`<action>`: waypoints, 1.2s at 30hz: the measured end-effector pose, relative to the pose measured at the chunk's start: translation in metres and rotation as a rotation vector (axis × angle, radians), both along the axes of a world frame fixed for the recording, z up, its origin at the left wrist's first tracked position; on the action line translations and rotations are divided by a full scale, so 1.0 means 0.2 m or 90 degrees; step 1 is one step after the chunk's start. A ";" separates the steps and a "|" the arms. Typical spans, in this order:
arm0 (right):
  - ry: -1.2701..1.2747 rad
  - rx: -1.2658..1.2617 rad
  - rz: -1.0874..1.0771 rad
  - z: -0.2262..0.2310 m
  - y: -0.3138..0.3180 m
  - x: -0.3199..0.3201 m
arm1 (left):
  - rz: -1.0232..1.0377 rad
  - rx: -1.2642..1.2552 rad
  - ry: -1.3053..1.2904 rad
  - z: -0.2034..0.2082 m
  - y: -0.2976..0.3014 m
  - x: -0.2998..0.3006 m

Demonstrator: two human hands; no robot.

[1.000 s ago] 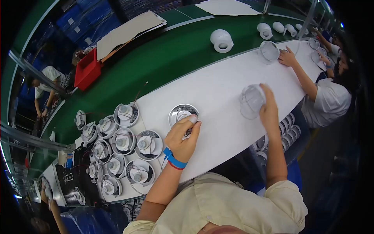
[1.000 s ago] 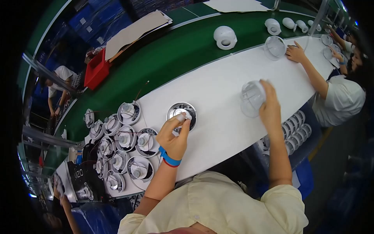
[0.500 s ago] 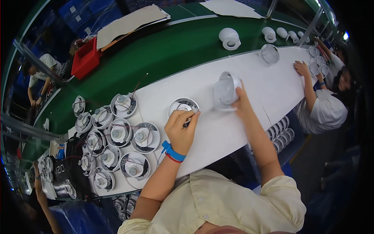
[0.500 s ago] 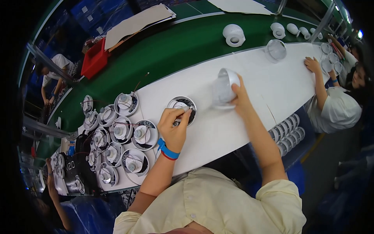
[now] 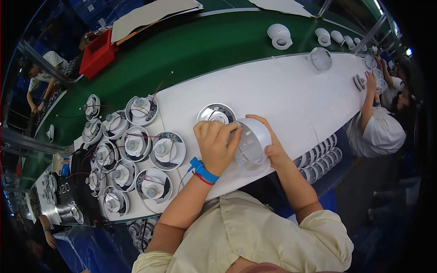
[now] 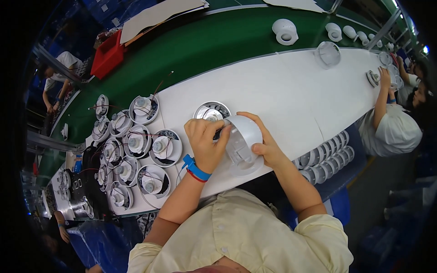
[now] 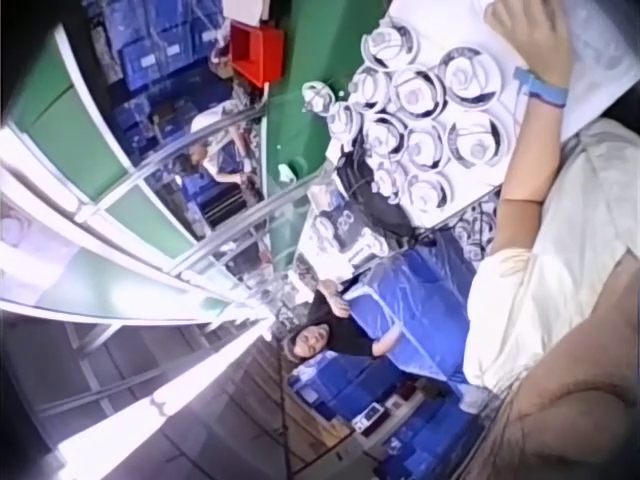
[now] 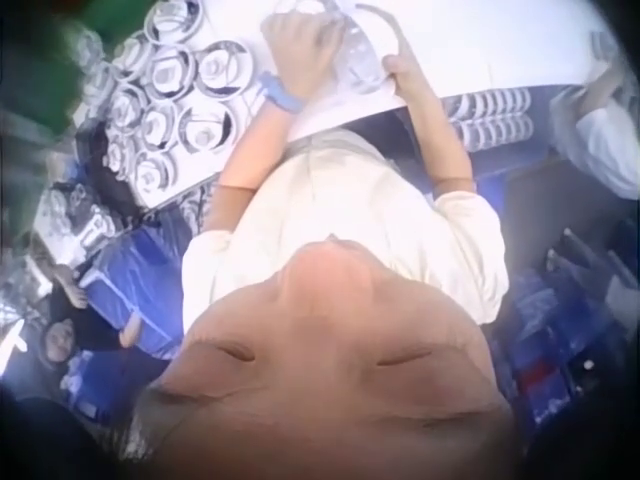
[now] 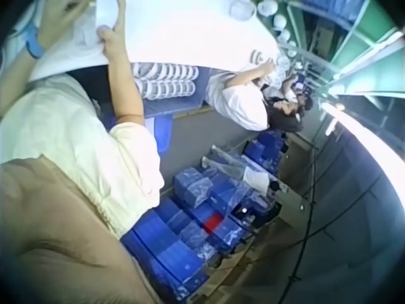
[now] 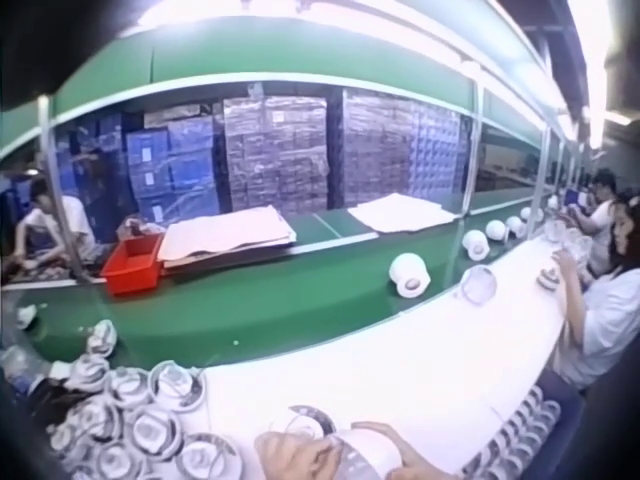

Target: Assembling small circular light fixtures by inserting internal components and attaching white translucent covers.

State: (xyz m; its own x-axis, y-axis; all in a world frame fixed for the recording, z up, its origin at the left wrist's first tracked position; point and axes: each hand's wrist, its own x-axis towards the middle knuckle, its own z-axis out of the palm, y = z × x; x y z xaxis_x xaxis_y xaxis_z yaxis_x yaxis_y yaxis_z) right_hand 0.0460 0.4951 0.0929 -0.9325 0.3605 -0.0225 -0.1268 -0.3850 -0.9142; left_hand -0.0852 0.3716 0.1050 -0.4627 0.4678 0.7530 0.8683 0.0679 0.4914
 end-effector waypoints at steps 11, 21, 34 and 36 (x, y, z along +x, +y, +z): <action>-0.013 0.041 0.020 0.05 0.04 0.04 | 0.006 -0.016 0.035 0.02 0.00 0.03; -0.055 0.089 0.023 0.08 0.01 0.05 | 0.010 -0.038 0.084 0.02 -0.07 0.03; -0.138 0.341 -0.218 0.07 0.03 0.06 | -0.106 -0.189 -0.538 -0.33 -0.13 -0.26; -0.118 0.335 -0.211 0.05 0.01 0.08 | -0.072 -0.220 -0.481 -0.32 -0.12 -0.26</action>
